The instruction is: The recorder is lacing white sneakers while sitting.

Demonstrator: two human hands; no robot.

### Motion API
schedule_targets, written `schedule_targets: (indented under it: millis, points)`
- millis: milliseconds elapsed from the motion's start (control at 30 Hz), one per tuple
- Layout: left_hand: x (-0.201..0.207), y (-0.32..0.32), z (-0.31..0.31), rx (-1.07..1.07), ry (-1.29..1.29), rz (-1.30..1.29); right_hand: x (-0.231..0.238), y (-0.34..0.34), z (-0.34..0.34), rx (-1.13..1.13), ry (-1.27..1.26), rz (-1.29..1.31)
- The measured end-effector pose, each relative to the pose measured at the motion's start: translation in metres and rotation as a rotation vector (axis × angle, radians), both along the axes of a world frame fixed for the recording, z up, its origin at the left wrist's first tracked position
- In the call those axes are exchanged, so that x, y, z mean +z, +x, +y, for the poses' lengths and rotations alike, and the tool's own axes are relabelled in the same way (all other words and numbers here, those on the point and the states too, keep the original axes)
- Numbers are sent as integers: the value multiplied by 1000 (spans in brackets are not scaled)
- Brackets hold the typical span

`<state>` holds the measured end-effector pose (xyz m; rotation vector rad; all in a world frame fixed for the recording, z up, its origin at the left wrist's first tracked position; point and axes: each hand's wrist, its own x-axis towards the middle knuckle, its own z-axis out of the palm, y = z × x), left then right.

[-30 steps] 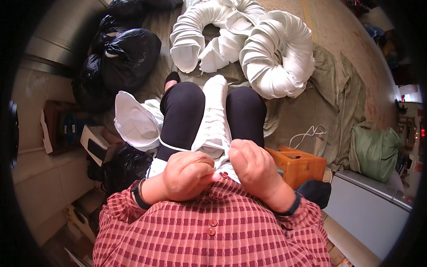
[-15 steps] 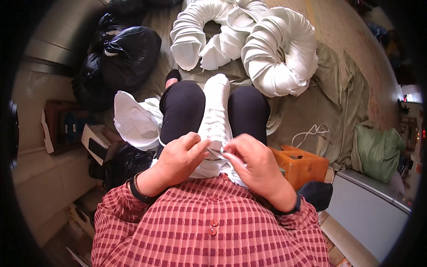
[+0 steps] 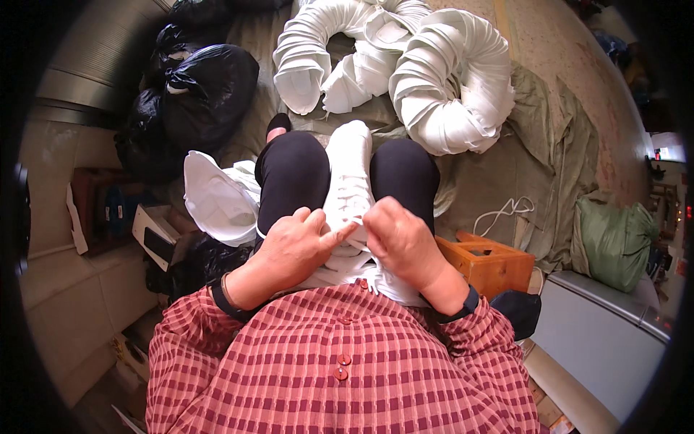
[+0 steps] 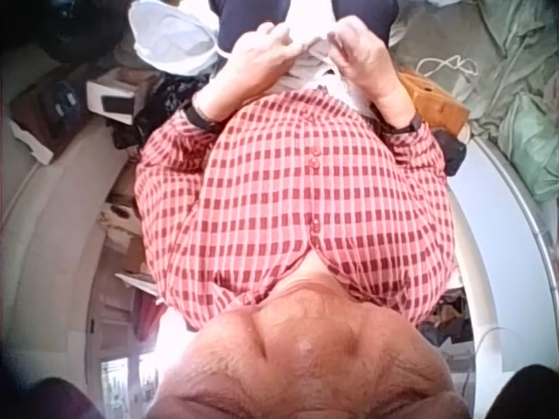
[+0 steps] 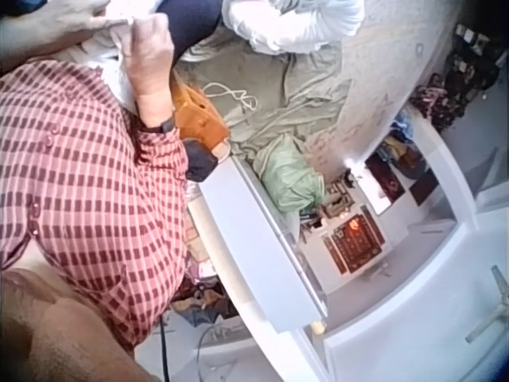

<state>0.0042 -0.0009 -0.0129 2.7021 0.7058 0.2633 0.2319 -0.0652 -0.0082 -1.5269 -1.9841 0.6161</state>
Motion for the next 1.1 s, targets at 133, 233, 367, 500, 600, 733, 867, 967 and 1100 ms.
schedule_targets:
  millis: [133, 233, 367, 500, 600, 733, 867, 967, 1100]
  points:
    - [-6, -20, 4, -124, 56, -90, -9, 3, -23, 145, 157, -179]
    - [-12, -22, -1, -29, 41, -157, -20, -4, -39, 8, 57, 32]
    - [-22, -12, -13, 174, 142, 33, -5, -20, -31, -236, -280, 54]
    - [-25, -15, -5, 112, 182, -22, -12, -25, -24, -278, -335, 103]
    - [-32, -10, 0, 125, 199, -74, -27, -30, -16, -275, -223, 20]
    - [-31, -23, -6, 10, 231, -118, -34, -25, -42, -143, -111, -189]
    - [-30, -31, -8, -56, 242, -183, -39, -26, -56, -80, -33, -242]
    - [-34, -25, 7, -36, 282, -229, -42, -30, -41, -134, -2, -169]
    - [-33, -21, 11, 17, 305, -254, -39, -31, -29, -216, 17, -110]
